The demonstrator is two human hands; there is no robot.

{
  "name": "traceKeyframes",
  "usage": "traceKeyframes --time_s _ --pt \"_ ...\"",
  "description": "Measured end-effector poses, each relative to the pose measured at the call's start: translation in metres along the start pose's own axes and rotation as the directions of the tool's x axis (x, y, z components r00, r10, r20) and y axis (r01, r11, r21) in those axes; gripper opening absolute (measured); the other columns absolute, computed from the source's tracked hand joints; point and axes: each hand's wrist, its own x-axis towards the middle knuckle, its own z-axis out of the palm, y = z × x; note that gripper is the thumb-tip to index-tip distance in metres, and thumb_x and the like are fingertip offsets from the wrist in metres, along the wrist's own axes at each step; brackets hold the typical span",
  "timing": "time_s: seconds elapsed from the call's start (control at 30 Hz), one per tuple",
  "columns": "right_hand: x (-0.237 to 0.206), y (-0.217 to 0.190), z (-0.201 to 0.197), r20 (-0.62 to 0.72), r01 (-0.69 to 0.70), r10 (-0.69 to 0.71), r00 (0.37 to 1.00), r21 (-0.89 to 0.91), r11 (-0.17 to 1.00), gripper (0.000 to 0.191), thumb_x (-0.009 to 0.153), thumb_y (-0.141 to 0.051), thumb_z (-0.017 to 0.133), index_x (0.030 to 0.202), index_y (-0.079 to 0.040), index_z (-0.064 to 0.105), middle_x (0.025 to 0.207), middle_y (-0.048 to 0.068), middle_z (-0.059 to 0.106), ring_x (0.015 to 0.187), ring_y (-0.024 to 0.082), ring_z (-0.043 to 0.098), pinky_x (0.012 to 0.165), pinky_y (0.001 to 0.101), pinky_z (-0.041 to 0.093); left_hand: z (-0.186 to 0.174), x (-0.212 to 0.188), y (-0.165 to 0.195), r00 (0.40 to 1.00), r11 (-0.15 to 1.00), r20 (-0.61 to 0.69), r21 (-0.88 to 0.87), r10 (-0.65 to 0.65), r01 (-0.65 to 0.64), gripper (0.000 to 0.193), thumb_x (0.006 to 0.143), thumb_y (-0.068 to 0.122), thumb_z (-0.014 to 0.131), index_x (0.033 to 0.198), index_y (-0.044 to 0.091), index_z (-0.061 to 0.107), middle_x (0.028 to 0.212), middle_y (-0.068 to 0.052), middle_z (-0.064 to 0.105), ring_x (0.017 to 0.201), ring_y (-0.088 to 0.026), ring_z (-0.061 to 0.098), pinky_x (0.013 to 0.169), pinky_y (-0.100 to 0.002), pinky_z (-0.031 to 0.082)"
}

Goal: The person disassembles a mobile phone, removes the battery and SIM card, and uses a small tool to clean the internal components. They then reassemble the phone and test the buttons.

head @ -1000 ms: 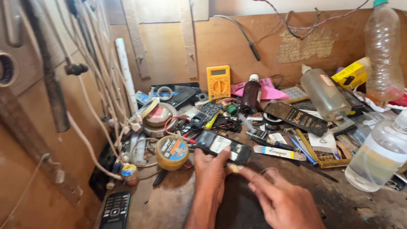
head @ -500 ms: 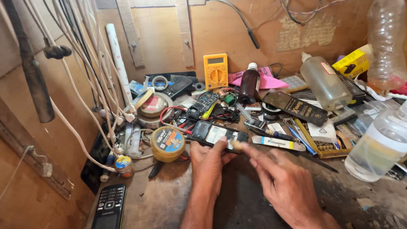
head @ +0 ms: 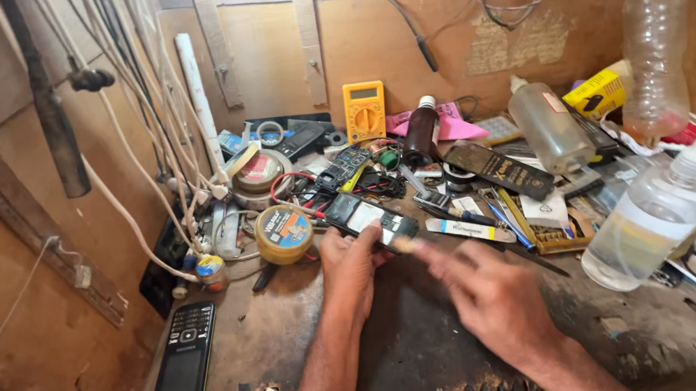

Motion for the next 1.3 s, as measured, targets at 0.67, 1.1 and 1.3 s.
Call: traceKeyframes --time_s 0.67,1.1,1.3 --pt "-0.007 -0.004 -0.003 0.054 -0.006 0.005 0.999 0.008 1.0 0.041 0.089 -0.016 0.072 0.129 -0.027 0.072 0.083 0.01 0.068 0.066 0.03 0.066 0.056 0.0421 0.051 -0.005 -0.002 -0.001 0.996 0.997 0.066 0.053 -0.053 0.05 0.035 0.09 0.001 0.068 0.124 0.005 0.058 0.107 -0.006 0.072 0.09 -0.018 0.072 0.067 -0.034 0.059" --pt "0.0 -0.009 0.0 0.046 -0.209 0.206 0.977 0.083 0.974 0.042 0.087 -0.018 0.071 0.127 -0.029 0.075 0.08 0.009 0.069 0.063 0.027 0.068 0.059 0.0409 0.053 -0.004 0.002 -0.001 0.986 0.996 0.137 0.035 -0.09 0.086 0.031 0.102 0.008 0.051 0.132 0.007 0.058 0.106 -0.005 0.071 0.081 -0.014 0.068 0.06 -0.032 0.055" --pt "0.017 -0.012 0.012 -0.081 -0.119 0.131 0.988 0.139 0.983 0.035 0.091 -0.014 0.071 0.124 -0.023 0.074 0.082 0.011 0.066 0.069 0.03 0.067 0.059 0.0409 0.051 -0.004 -0.001 0.006 0.977 0.993 0.177 0.046 -0.117 0.111 0.035 0.1 0.007 0.049 0.134 0.008 0.059 0.104 -0.002 0.072 0.073 -0.01 0.065 0.053 -0.027 0.051"
